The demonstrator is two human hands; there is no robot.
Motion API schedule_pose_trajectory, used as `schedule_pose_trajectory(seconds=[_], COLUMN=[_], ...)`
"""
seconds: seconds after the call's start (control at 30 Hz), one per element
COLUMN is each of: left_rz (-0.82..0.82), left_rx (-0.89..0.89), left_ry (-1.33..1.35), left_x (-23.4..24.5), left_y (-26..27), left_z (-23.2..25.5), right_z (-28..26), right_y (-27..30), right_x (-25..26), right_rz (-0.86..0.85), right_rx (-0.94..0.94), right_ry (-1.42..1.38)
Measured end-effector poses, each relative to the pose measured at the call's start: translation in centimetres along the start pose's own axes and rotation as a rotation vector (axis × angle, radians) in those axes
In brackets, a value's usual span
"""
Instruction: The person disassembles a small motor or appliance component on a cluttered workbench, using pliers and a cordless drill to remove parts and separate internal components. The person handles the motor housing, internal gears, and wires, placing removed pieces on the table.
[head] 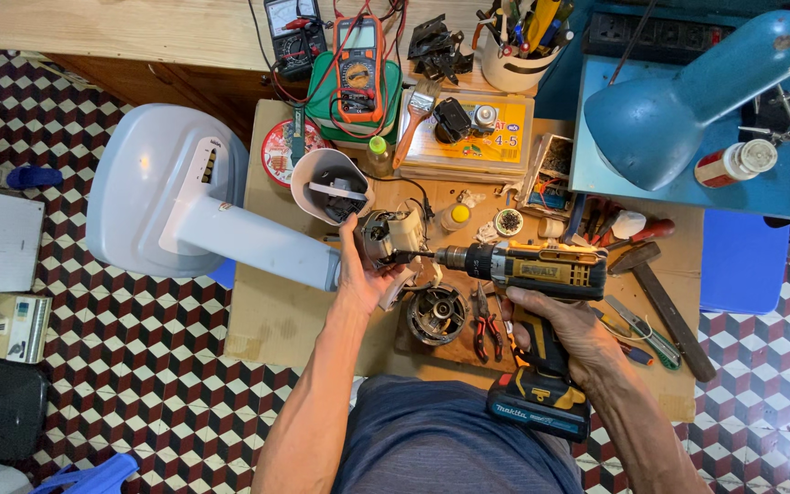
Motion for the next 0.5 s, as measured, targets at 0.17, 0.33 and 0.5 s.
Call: schedule_pose_trajectory(seconds=[0.17,0.33,0.5], left_rz=[-0.018,-0.01,-0.007], left_rx=[-0.018,-0.004,0.028], left_ry=[-0.006,0.025,0.165], left_x=[-0.1,0.0,0.1], left_y=[-0.2,-0.5,-1.2], left_z=[0.0,-0.3,-1.1], right_z=[0.0,-0.2,0.5], right_y=[0.2,0.6,1.4], right_x=[0.2,0.1,-0.3], right_rz=[0.01,0.009,-0.006], right_rx=[-0.002,0.007,-0.03], right_ry=[0.003,0.018,0.01])
Point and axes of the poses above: each hand's wrist, its own y-axis away from the middle knuckle, its own x-axis out of the back of the hand, z = x × y, the point moved 8 cm from there along -y, towards the middle knuckle, and after that the axes turned 1 degree about x, right-handed, at the moved point
